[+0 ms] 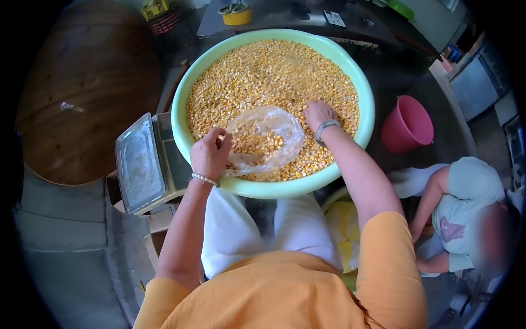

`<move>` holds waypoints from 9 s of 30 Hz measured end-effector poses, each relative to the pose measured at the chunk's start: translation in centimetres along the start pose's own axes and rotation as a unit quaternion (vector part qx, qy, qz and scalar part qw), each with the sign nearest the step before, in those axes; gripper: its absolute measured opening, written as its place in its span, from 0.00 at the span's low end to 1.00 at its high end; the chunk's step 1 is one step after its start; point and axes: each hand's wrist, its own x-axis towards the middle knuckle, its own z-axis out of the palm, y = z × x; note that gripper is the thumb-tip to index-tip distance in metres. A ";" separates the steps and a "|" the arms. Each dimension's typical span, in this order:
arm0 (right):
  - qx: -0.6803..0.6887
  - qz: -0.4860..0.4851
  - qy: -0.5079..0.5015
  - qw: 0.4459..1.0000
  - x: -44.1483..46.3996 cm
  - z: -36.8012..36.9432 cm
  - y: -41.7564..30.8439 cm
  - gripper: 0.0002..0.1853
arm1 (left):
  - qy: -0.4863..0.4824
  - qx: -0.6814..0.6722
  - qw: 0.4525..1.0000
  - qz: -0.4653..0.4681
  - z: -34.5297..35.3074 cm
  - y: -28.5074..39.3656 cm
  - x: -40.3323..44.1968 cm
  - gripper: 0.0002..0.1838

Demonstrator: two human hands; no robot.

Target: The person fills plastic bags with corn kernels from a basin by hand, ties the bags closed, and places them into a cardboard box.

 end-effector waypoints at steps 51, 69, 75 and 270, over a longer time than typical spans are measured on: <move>-0.086 -0.326 -0.088 0.937 -4.0 -4.7 -5.3 0.11 | 0.025 -0.050 0.998 -0.019 -0.7 0.1 -0.2 0.11; 0.109 -0.383 -0.106 0.911 -2.6 -7.2 -2.2 0.12 | 0.026 -0.080 0.996 0.002 -0.6 0.4 -0.3 0.13; 0.001 -0.419 -0.115 0.900 -7.8 -10.1 -5.7 0.18 | 0.084 -0.117 0.985 0.098 -0.8 -0.2 -0.2 0.19; 0.322 -0.237 -0.087 0.913 -4.5 -8.3 -7.7 0.10 | -0.044 -0.023 0.998 -0.042 0.3 0.8 -2.0 0.26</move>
